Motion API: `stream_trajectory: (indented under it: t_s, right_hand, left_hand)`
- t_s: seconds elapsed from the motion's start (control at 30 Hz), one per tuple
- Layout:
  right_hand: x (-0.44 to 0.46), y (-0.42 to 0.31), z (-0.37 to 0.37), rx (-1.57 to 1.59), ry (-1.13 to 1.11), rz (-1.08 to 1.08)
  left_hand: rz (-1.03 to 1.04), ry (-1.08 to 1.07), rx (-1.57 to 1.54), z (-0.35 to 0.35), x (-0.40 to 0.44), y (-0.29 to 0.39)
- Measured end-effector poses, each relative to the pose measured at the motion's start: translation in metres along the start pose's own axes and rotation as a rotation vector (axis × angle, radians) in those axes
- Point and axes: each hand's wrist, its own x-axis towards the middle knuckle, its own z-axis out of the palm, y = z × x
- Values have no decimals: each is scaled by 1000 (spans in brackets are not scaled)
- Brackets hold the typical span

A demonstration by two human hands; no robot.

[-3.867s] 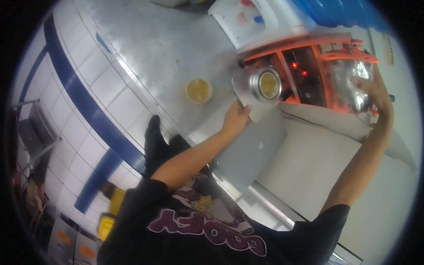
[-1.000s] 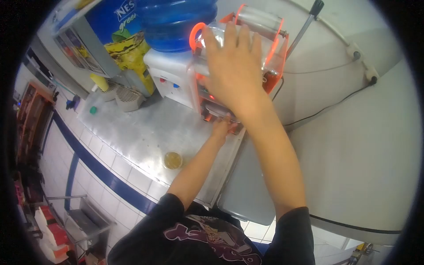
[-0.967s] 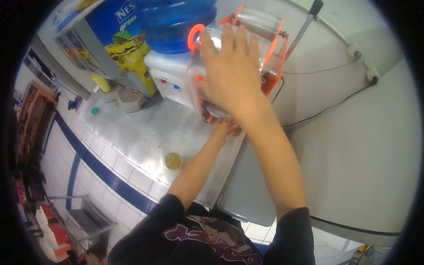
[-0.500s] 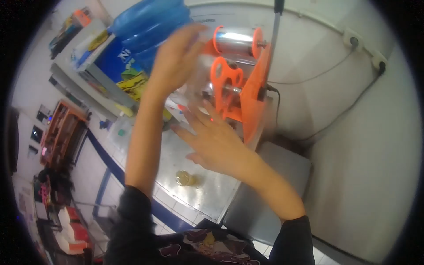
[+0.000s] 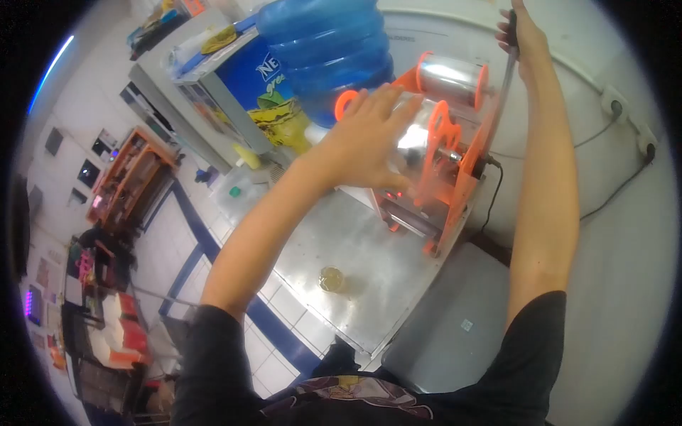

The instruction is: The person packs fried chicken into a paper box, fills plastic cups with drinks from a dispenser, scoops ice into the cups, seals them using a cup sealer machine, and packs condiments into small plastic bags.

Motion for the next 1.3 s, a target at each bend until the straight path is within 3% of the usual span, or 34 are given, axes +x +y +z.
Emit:
stream_trajectory:
  t_s: [0.17,0.3,0.4,0.5,0.53,0.6,0.73,0.83,0.9,0.93,0.97,1.03,1.07,1.13,1.2,1.23,1.3]
  right_hand:
    - [-172,-29,31,-202,108,-261]
    - [-320,21,51,-158,303,-495]
    - [-399,93,24,-172,156,-641]
    - [-445,131,12,-210,284,-572]
    - [-445,127,12,-237,290,-549]
    - [-443,128,9,-257,327,-524]
    - [-430,134,-10,-226,300,-596]
    - [-421,138,-21,-153,264,-666]
    - [-405,130,-31,-72,248,-668]
    - [-393,123,-41,-45,228,-659]
    - [-376,116,-53,-27,214,-649]
    - [-345,105,-73,83,-511,-923]
    - [-338,80,-62,-39,-95,-744]
    - [-307,35,-36,-194,322,-538]
    - [-274,11,-8,-363,492,-624]
    - [-263,7,-9,-372,493,-609]
    - [-243,4,-15,-748,391,-821]
  left_hand:
    - [24,142,19,21,-8,-9]
    - [5,178,-93,23,-13,-15]
    - [-3,198,-130,24,-15,-19]
    - [39,273,-296,39,-11,-22]
    - [66,298,-399,44,-8,-25]
    - [79,61,-365,33,-4,-31]
    - [51,527,-332,94,15,-13]
    - [-73,603,-340,132,41,13]
    - [-137,484,-203,142,49,12]
    - [-129,321,-227,108,37,6]
    - [-173,291,-230,83,26,-3]
    - [-179,328,-275,46,5,-8]
    - [-186,361,-299,37,-1,-11]
    - [-180,391,-327,25,-7,-9]
    - [-184,402,-348,19,-12,-13]
    - [-185,403,-357,18,-15,-14]
    - [-185,411,-364,16,-18,-15]
